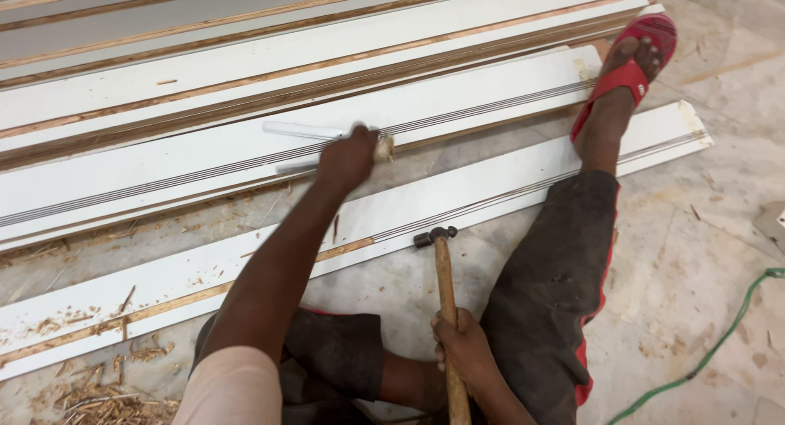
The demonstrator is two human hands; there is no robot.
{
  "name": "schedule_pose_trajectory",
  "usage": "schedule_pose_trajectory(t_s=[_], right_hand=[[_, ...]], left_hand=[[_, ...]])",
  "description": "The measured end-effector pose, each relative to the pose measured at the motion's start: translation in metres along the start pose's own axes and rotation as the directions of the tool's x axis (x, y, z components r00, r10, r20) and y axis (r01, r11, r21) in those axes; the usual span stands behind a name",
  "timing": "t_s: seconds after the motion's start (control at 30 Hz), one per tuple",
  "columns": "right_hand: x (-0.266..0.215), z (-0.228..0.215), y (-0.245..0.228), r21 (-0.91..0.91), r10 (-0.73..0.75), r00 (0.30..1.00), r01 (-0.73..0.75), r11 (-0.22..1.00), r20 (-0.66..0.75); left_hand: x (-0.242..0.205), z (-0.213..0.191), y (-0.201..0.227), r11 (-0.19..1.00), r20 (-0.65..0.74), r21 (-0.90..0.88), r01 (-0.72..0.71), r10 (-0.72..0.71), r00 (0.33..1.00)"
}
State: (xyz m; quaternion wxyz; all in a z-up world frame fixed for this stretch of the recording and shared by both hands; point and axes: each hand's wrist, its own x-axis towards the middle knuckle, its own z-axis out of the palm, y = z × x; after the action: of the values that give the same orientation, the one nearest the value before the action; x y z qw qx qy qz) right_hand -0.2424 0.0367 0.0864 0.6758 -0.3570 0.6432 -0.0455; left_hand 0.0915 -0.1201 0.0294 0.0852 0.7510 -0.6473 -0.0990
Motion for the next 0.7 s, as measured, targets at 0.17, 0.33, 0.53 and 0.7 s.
schedule_pose_trajectory(t_s=[0.17,0.33,0.53,0.7], right_hand=[[-0.003,0.003,0.005,0.009,-0.039,0.999,0.039,0.999,-0.011],[-0.011,0.002,0.011,-0.034,-0.1,0.995,0.1,0.994,-0.027],[-0.046,0.01,0.016,-0.015,-0.164,0.978,0.164,0.986,-0.13],[-0.074,0.008,0.017,0.018,-0.227,0.964,0.232,0.973,-0.141]], left_hand=[[-0.06,0.047,0.047,0.994,0.38,-0.024,-0.102,0.103,0.919],[-0.075,0.051,0.07,1.0,0.466,0.028,0.013,-0.024,0.885],[-0.084,0.041,0.072,0.997,0.444,0.053,0.05,-0.068,0.894],[-0.102,0.037,0.058,0.997,0.442,0.065,0.051,-0.074,0.894]])
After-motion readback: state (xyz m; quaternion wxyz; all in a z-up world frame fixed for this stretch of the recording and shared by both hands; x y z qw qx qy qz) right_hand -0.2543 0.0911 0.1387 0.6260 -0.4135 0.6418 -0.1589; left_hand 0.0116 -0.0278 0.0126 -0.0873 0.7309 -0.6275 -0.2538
